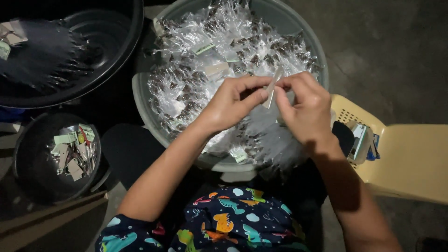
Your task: Sorting and inspecting small plastic bags containing items from a large basin into other containers.
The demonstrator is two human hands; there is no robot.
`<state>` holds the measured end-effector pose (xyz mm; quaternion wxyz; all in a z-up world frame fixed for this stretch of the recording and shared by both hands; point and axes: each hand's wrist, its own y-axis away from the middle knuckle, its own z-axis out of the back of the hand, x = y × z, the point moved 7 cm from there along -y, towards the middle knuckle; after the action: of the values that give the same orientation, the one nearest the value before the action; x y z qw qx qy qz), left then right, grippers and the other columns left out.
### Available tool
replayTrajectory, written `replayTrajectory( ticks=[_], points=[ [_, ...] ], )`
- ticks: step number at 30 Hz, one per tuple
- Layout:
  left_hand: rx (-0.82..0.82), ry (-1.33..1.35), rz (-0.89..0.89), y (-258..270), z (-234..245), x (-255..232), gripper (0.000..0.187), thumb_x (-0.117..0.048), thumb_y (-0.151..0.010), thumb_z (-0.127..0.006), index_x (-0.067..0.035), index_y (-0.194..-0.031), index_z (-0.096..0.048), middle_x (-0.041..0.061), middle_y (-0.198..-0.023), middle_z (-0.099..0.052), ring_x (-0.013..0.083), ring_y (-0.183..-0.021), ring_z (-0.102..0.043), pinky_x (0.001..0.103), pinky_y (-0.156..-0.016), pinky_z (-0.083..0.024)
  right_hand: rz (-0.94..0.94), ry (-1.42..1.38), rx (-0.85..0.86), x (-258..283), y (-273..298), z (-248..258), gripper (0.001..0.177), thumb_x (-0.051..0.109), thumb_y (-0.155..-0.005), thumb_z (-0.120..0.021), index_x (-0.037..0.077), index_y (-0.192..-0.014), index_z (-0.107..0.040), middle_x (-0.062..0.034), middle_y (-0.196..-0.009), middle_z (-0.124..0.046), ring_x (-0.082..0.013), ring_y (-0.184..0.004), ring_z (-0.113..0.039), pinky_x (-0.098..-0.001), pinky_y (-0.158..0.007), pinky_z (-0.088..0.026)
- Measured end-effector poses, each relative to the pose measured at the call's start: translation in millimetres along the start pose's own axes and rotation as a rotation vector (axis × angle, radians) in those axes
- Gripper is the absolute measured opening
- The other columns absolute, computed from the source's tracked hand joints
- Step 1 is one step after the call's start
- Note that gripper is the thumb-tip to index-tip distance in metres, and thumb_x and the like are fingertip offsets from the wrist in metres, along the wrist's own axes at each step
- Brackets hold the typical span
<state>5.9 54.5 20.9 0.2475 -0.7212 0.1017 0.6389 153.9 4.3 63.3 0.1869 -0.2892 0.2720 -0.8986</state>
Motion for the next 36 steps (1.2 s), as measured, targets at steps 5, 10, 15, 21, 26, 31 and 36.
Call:
replayTrajectory(
  ticks=[5,10,15,21,26,31,36],
  points=[
    [-0.140,-0.203,-0.088,6,5,11,0.021,-0.010,-0.094,-0.073,-0.013,-0.115,-0.077,0.009,-0.095,-0.070,0.0216,-0.082,-0.077,0.030,-0.072,-0.063,-0.026,-0.158,0.021,8,-4,1,0.007,0.000,-0.093,-0.083,0.005,-0.096,-0.079,-0.0095,-0.086,-0.073,-0.0316,-0.070,-0.070,-0.0357,-0.061,-0.052],
    [-0.145,-0.391,-0.262,11,1,-10,0.010,-0.016,-0.095,-0.066,-0.010,-0.102,-0.066,0.009,-0.082,-0.062,0.0300,-0.072,-0.070,0.038,-0.062,-0.057,-0.043,-0.261,0.007,29,-11,9,0.015,0.002,-0.095,-0.081,0.006,-0.110,-0.079,-0.0081,-0.086,-0.073,-0.0222,-0.058,-0.059,-0.0328,-0.055,-0.047],
    [-0.055,-0.493,-0.282,14,12,-68,0.015,-0.024,-0.096,-0.057,-0.010,-0.102,-0.055,0.013,-0.078,-0.058,0.0400,-0.069,-0.065,0.052,-0.060,-0.050,0.018,-0.331,0.095,44,-23,22,0.013,0.006,-0.096,-0.079,0.005,-0.109,-0.079,-0.0080,-0.095,-0.075,-0.0263,-0.072,-0.070,-0.0323,-0.065,-0.053],
    [-0.189,-0.318,-0.312,6,39,-100,0.015,-0.011,-0.092,-0.050,-0.019,-0.103,-0.048,-0.003,-0.094,-0.049,0.0105,-0.081,-0.046,0.027,-0.073,-0.042,0.133,-0.134,0.357,52,-41,5,0.016,0.014,-0.091,-0.083,0.005,-0.100,-0.074,-0.0068,-0.093,-0.067,-0.0162,-0.073,-0.059,-0.0300,-0.071,-0.046],
    [-0.150,-0.003,-0.349,13,42,-90,0.045,-0.035,-0.102,-0.062,-0.012,-0.134,-0.041,0.011,-0.149,-0.048,0.0204,-0.129,-0.059,0.035,-0.114,-0.054,-0.303,-0.490,0.056,52,-58,3,0.002,0.001,-0.117,-0.066,0.002,-0.115,-0.065,-0.0067,-0.104,-0.065,-0.0103,-0.089,-0.056,-0.0228,-0.080,-0.046],
    [-0.024,-0.530,-0.163,36,47,-4,0.077,-0.065,-0.094,-0.047,-0.018,-0.154,-0.035,0.018,-0.162,-0.039,0.0372,-0.150,-0.040,0.060,-0.122,-0.032,-0.287,-0.696,-0.032,33,-72,-31,0.010,0.010,-0.118,-0.067,0.008,-0.113,-0.059,-0.0070,-0.101,-0.063,-0.0094,-0.076,-0.050,-0.0249,-0.070,-0.041],
    [-0.186,-0.611,-0.428,44,68,-26,0.019,-0.025,-0.102,-0.054,-0.009,-0.099,-0.064,0.011,-0.124,-0.058,0.0342,-0.111,-0.060,0.050,-0.099,-0.044,-0.089,-0.546,0.033,66,-63,-78,0.005,-0.008,-0.108,-0.072,-0.004,-0.108,-0.069,-0.0142,-0.099,-0.070,-0.0186,-0.087,-0.066,-0.0276,-0.080,-0.057]
  ],
)
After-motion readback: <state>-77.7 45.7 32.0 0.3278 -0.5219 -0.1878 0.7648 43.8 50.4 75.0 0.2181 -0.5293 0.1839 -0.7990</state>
